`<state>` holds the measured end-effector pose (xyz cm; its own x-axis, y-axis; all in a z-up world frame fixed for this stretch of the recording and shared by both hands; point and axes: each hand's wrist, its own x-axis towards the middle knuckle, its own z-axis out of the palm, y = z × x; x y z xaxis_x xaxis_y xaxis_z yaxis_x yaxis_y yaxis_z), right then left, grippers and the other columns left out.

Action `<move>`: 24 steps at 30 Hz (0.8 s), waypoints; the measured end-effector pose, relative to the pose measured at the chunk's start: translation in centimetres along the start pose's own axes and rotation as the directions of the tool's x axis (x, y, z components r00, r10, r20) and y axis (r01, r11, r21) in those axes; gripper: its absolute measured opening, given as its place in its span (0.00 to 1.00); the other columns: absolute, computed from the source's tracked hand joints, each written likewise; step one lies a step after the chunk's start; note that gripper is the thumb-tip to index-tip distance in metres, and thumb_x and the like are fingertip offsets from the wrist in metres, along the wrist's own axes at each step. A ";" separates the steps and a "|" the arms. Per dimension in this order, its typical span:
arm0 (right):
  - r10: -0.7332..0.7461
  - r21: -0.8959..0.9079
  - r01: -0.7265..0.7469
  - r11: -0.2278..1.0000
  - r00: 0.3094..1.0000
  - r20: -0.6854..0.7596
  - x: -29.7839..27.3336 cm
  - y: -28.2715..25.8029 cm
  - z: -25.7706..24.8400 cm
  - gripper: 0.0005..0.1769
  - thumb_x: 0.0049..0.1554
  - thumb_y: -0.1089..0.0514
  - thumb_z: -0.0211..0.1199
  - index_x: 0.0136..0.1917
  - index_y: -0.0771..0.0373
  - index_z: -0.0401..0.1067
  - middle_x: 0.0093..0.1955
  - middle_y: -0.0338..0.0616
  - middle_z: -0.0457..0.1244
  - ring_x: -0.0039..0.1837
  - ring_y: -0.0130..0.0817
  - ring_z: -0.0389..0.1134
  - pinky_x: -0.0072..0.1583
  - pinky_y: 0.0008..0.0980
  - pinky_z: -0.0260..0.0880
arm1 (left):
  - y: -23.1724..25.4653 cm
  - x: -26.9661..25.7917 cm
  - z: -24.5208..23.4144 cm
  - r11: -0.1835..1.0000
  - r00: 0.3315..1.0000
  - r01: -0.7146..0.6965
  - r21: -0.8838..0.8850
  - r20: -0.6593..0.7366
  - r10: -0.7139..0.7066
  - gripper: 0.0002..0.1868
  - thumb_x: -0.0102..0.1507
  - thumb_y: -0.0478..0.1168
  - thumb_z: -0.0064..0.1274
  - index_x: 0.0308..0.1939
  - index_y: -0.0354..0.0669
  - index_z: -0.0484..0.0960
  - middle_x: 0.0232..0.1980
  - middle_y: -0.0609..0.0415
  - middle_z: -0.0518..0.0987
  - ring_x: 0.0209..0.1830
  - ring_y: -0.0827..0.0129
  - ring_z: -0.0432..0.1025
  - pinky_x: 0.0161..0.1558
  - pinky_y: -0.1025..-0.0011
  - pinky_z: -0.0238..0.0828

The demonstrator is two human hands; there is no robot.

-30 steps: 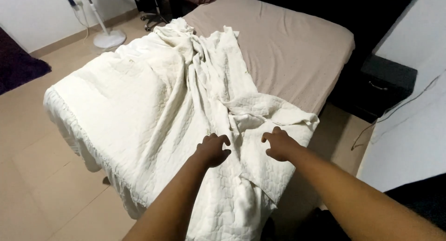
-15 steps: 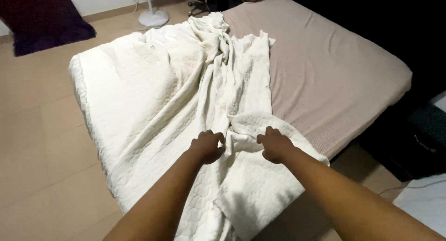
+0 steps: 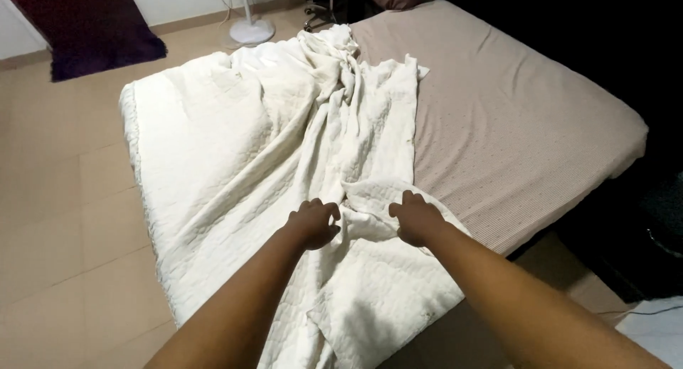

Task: Making a bed by smoothing and tucking in the sheets and comforter.

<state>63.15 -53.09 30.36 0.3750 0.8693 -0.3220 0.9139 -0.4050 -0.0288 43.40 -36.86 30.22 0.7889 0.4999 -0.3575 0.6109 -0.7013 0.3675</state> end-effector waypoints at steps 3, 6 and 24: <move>0.014 -0.014 -0.014 1.000 1.000 0.000 -0.6 0.5 0.2 0.25 0.54 0.57 0.65 0.65 0.48 0.69 0.67 0.49 0.56 0.70 0.48 0.58 0.65 0.50 0.67 | 0.1 0.4 0.4 1.000 1.000 -0.004 0.014 0.014 0.003 0.18 0.64 0.53 0.56 0.57 0.61 0.77 0.65 0.52 0.70 0.71 0.52 0.61 0.65 0.45 0.62; 0.014 0.003 -0.014 1.000 0.999 -0.042 -1.2 1.2 1.3 0.22 0.55 0.58 0.63 0.64 0.49 0.70 0.66 0.50 0.56 0.69 0.49 0.59 0.64 0.49 0.67 | 0.3 0.3 0.8 0.999 1.000 -0.018 0.051 -0.002 0.018 0.19 0.62 0.53 0.58 0.57 0.60 0.78 0.64 0.52 0.73 0.70 0.53 0.64 0.65 0.47 0.65; 0.082 -0.027 -0.082 0.996 0.997 0.000 -2.1 -0.4 1.1 0.24 0.55 0.55 0.65 0.65 0.46 0.69 0.68 0.48 0.55 0.72 0.47 0.58 0.68 0.46 0.65 | -5.3 -1.8 2.8 0.996 0.996 0.088 0.000 0.020 -0.088 0.18 0.63 0.53 0.57 0.55 0.63 0.79 0.66 0.51 0.71 0.68 0.50 0.65 0.65 0.46 0.64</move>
<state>61.84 -55.11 30.01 0.4490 0.8329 -0.3237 0.8838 -0.4672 0.0237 38.61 -35.46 26.56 0.7307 0.5493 -0.4054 0.6778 -0.6547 0.3345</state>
